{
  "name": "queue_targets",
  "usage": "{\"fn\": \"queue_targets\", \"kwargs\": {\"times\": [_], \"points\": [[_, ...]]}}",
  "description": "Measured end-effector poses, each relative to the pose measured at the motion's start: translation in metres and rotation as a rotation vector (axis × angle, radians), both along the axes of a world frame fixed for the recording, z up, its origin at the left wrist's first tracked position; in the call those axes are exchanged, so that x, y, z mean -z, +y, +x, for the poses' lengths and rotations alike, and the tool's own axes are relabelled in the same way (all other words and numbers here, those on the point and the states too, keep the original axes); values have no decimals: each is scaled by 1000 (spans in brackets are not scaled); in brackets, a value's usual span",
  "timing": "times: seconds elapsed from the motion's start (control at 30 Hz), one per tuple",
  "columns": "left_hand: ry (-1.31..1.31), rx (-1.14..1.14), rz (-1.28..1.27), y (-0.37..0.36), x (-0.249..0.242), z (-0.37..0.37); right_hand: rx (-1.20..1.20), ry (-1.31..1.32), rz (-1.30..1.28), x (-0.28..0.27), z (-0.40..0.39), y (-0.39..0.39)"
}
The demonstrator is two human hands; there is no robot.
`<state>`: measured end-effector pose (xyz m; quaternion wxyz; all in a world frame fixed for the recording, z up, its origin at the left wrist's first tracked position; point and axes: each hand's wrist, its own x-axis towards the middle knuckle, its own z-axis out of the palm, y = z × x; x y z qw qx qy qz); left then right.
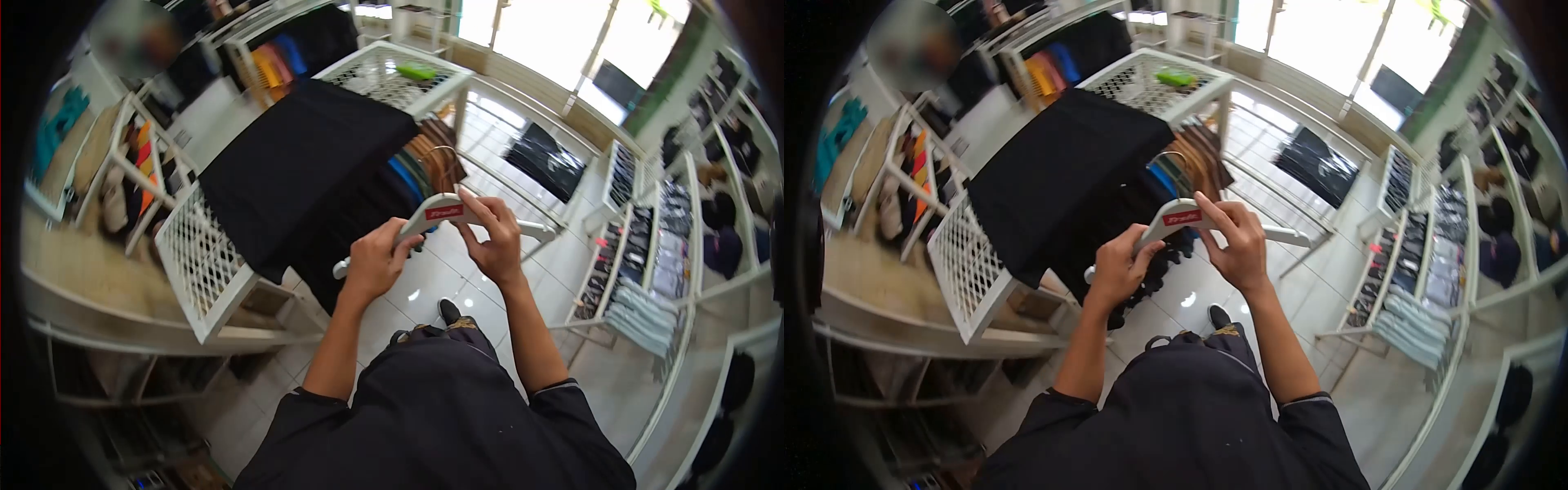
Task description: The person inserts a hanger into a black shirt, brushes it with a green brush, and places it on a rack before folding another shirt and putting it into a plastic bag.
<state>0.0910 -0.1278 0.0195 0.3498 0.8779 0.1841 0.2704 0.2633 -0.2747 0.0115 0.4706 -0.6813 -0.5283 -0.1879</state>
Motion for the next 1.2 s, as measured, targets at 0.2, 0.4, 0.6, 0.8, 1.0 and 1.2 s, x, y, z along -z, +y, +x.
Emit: {"fn": "queue_targets", "kwargs": {"times": [0.2, 0.4, 0.6, 0.8, 1.0, 1.2], "points": [[-103, -447, 404, 41, 20, -19, -183, 11, -19, 15, 36, 57], [147, -810, 598, 78, 52, -47, -334, -8, -95, 26, 78, 95], [200, -923, 667, 85, 69, -46, -482, 22, -157, 41, 101, 123], [232, -960, 659, 81, 67, -38, -616, 14, -189, 59, 107, 147], [192, -954, 624, 81, 60, -44, -655, 20, -199, 65, 114, 158], [190, -910, 624, 79, 52, -47, -718, 28, -208, 72, 121, 159]]}}
